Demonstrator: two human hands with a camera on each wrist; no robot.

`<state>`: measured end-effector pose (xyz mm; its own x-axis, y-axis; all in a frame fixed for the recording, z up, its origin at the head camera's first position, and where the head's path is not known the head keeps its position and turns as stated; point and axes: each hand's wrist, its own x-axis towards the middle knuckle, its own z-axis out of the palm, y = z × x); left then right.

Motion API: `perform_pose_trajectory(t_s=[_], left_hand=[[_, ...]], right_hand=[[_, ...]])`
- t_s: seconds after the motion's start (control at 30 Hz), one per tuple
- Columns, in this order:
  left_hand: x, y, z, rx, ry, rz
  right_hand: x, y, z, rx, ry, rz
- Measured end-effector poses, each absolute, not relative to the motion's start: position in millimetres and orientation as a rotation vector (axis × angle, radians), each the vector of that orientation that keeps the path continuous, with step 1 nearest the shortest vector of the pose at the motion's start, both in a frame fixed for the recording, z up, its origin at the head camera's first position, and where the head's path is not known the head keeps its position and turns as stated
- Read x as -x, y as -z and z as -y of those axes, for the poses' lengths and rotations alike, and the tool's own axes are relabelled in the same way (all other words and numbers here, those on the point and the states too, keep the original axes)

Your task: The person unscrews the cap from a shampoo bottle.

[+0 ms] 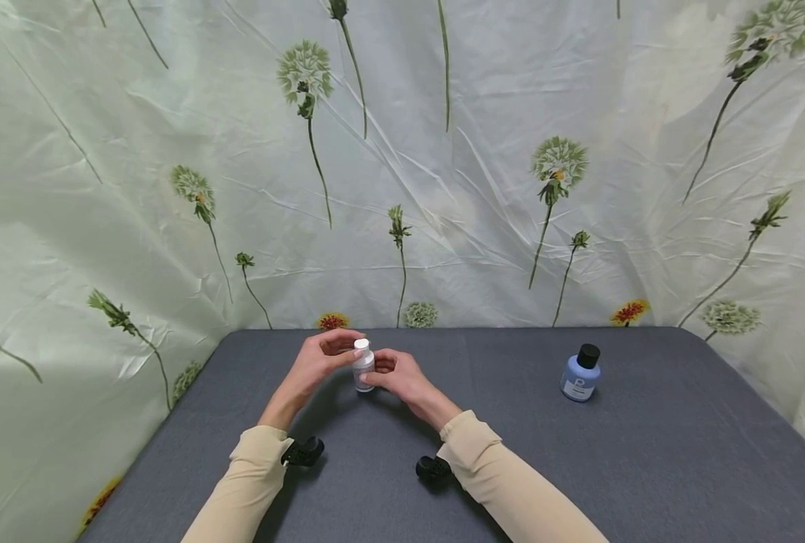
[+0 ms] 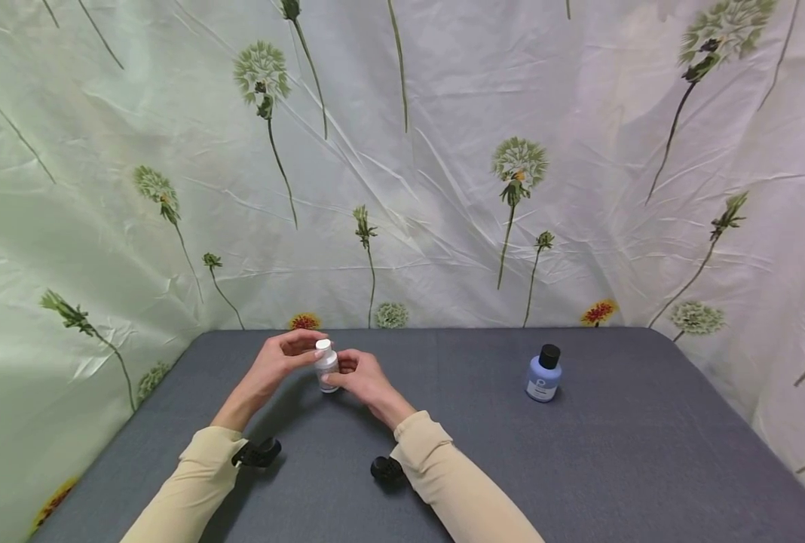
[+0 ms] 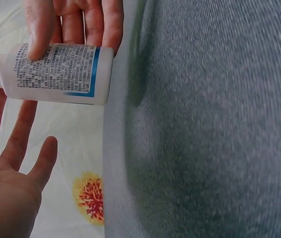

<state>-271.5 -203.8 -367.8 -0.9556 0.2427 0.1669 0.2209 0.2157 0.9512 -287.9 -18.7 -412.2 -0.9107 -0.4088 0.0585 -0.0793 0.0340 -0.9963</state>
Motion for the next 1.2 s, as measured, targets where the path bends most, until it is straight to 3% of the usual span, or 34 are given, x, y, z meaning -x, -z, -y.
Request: perform_pose_trajectory(t_s=[1.2], left_hand=[[289, 385, 156, -0.588, -1.952, -2.339]], right_hand=[[271, 403, -39, 0.498, 1.991, -2.169]])
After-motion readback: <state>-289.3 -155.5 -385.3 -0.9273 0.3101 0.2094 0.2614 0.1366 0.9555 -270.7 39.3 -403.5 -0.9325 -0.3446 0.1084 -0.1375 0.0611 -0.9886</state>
